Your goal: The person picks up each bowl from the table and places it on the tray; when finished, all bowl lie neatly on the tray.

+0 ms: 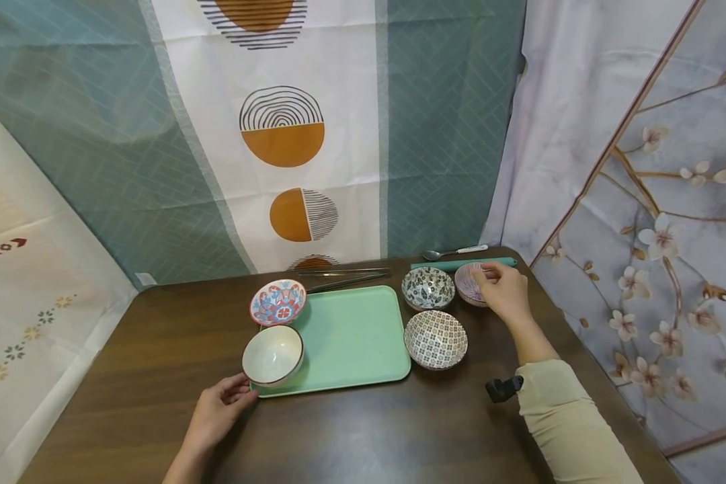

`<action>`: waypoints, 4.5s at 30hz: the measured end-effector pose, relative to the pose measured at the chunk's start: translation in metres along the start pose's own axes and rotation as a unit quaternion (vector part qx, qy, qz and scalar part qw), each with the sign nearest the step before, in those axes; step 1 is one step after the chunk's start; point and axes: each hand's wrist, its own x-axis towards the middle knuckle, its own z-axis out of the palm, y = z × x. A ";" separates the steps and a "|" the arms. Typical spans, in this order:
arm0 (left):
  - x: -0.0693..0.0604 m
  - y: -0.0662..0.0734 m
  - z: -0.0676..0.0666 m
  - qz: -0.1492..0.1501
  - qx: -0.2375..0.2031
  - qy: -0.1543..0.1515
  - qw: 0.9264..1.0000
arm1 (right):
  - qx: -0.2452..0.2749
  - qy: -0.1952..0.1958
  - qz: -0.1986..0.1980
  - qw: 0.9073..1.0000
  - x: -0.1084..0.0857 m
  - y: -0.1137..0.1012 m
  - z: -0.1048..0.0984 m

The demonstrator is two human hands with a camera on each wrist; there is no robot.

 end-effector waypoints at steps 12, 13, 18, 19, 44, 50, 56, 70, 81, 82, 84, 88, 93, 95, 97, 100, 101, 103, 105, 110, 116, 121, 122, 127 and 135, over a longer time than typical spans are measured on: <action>0.000 0.001 -0.001 0.003 0.003 0.001 1.000 | 0.022 0.128 0.087 0.988 -0.003 0.044 -0.001; 0.000 0.000 -0.001 0.003 0.002 0.000 1.000 | 0.027 0.141 0.093 0.985 -0.003 0.047 0.001; -0.001 0.000 0.000 -0.006 -0.002 -0.004 1.000 | 0.019 0.156 0.100 0.982 -0.007 0.059 0.005; -0.001 0.000 0.000 -0.009 -0.004 -0.005 1.000 | 0.010 0.147 0.101 0.984 -0.007 0.062 0.006; 0.001 0.002 -0.001 -0.012 -0.003 -0.009 1.000 | 0.128 0.064 0.205 0.968 -0.005 0.070 0.015; 0.001 0.001 -0.001 -0.012 -0.002 -0.009 1.000 | 0.145 0.063 0.208 0.965 -0.004 0.068 0.010; 0.001 0.001 -0.001 -0.013 -0.007 -0.008 1.000 | 0.163 0.067 0.208 0.962 0.000 0.057 -0.001; 0.000 0.003 -0.001 -0.015 -0.009 -0.009 1.000 | 0.161 0.050 0.157 0.973 0.006 0.012 -0.008; 0.001 0.001 -0.001 -0.008 -0.004 -0.008 1.000 | 0.182 0.036 0.110 0.976 0.011 -0.014 0.009; 0.001 0.001 -0.001 -0.006 -0.003 -0.008 1.000 | 0.180 0.036 0.110 0.977 0.011 -0.016 0.012; 0.000 0.000 -0.001 -0.004 -0.001 -0.008 1.000 | 0.186 0.034 0.106 0.976 0.012 -0.022 0.017; 0.000 0.001 -0.001 -0.007 0.002 -0.008 1.000 | 0.193 0.019 0.101 0.976 0.012 -0.036 0.030; 0.001 0.002 -0.001 -0.008 0.002 -0.009 1.000 | 0.192 -0.010 0.085 0.978 0.011 -0.055 0.050; 0.000 0.002 -0.002 -0.007 0.000 -0.010 1.000 | 0.191 -0.020 0.076 0.978 0.010 -0.065 0.061; 0.000 0.002 -0.002 -0.008 -0.003 -0.011 1.000 | 0.186 -0.031 0.071 0.980 0.008 -0.074 0.073; -0.001 0.002 -0.003 -0.010 -0.005 -0.009 1.000 | 0.174 -0.052 0.072 0.981 0.004 -0.089 0.092; -0.001 0.002 -0.004 -0.009 -0.005 -0.009 1.000 | 0.171 -0.060 0.073 0.981 0.002 -0.093 0.099; -0.001 0.002 -0.003 -0.006 -0.004 -0.010 1.000 | 0.176 -0.073 0.076 0.979 0.000 -0.100 0.112; -0.001 0.002 -0.003 -0.002 -0.007 -0.012 1.000 | 0.188 -0.088 0.076 0.975 -0.002 -0.106 0.123; 0.000 0.001 -0.002 -0.001 -0.012 -0.014 1.000 | 0.197 -0.107 0.084 0.971 -0.010 -0.118 0.151; -0.001 0.001 -0.001 -0.005 -0.013 -0.016 1.000 | 0.152 -0.122 0.097 0.976 -0.023 -0.129 0.175; -0.002 0.001 -0.002 -0.009 -0.012 -0.023 1.000 | 0.148 -0.139 0.120 0.972 -0.029 -0.134 0.189; -0.002 0.002 -0.003 -0.010 -0.012 -0.021 1.000 | 0.155 -0.143 0.123 0.970 -0.029 -0.135 0.191; 0.000 0.003 -0.002 -0.010 -0.004 -0.015 1.000 | 0.182 -0.143 0.137 0.963 -0.028 -0.135 0.198; -0.001 0.003 -0.003 -0.008 -0.006 -0.020 1.000 | 0.184 -0.132 0.126 0.966 -0.030 -0.133 0.198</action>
